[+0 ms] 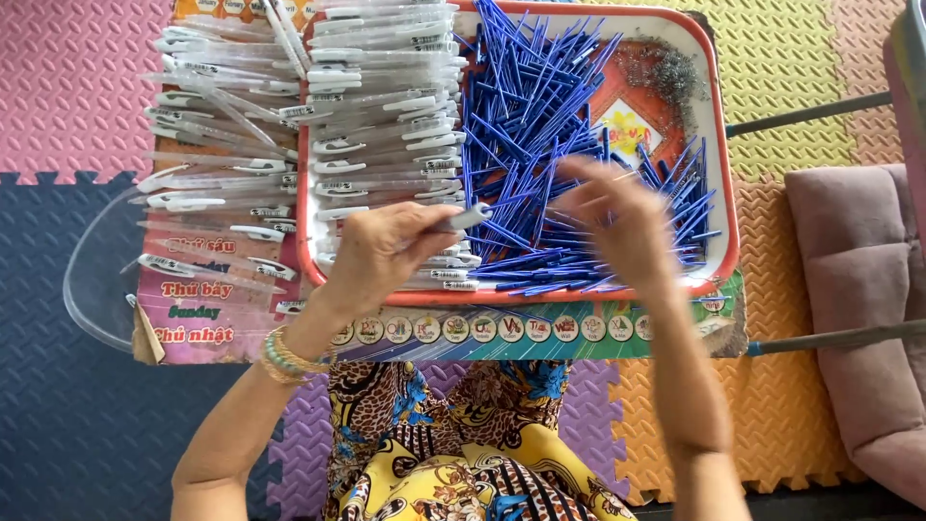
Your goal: Assembling ballpoint pens by inserting ink refills into pen bodies.
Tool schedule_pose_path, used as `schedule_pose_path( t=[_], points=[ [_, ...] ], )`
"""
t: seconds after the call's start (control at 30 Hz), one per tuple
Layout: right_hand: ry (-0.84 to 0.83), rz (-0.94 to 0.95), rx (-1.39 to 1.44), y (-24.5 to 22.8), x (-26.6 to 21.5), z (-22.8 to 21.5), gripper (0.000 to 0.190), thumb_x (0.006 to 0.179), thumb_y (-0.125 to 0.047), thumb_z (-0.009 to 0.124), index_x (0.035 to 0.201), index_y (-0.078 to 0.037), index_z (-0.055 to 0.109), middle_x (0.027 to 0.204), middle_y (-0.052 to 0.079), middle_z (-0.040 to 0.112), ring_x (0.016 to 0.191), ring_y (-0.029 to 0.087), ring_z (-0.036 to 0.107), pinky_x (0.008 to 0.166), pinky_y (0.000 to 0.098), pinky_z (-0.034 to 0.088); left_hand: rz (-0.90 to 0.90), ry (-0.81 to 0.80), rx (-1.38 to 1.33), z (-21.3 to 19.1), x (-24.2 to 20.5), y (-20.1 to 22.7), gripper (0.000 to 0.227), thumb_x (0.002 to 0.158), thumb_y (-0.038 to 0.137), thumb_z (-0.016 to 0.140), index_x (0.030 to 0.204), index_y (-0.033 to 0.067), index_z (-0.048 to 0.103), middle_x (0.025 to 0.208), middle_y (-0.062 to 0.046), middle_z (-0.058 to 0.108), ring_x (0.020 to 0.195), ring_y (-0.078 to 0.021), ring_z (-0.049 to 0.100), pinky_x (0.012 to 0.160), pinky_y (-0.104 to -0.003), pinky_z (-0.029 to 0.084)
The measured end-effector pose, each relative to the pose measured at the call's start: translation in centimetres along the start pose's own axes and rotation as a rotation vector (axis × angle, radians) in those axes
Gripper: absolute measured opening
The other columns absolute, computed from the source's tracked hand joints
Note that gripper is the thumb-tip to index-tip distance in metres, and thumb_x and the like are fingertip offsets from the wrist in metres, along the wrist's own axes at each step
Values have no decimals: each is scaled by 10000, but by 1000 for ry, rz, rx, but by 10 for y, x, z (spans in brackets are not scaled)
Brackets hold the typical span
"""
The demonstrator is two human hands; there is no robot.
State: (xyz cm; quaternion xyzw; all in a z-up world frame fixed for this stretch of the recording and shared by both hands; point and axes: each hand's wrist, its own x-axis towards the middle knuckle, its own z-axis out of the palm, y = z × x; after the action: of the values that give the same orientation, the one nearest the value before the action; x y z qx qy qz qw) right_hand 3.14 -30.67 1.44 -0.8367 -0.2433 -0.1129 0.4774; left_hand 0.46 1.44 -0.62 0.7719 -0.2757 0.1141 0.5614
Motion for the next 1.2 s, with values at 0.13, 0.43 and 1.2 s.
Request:
schedule_pose_path(
  t=[0.13, 0.43, 1.2],
  points=[
    [-51, 184, -736, 82, -1, -67, 163, 1184, -179, 761, 1322, -125, 828, 1118, 149, 829, 1008, 421, 788, 854, 557, 624, -64, 0, -137, -6, -2, -1, 265, 1008, 95, 837, 1265, 32, 828, 1034, -180, 847, 967, -245, 823, 808, -367, 649],
    [-248, 392, -841, 187, 3, -66, 323, 1003, -248, 802, 1324, -222, 836, 1061, 82, 847, 1082, 411, 786, 990, 569, 624, -9, -18, -81, 6, 2, 5, 310, 1067, 96, 765, 1375, 59, 777, 1068, -186, 814, 911, -305, 822, 800, -411, 648],
    [156, 219, 545, -26, 14, 10, 194, 1106, 31, 689, 1278, 119, 668, 1113, 313, 761, 942, 354, 831, 847, 443, 739, -160, -147, -410, 4, 5, 7, 370, 1199, 160, 519, 1528, 57, 652, 825, -90, 769, 612, -75, 572, 586, -213, 473]
  ],
)
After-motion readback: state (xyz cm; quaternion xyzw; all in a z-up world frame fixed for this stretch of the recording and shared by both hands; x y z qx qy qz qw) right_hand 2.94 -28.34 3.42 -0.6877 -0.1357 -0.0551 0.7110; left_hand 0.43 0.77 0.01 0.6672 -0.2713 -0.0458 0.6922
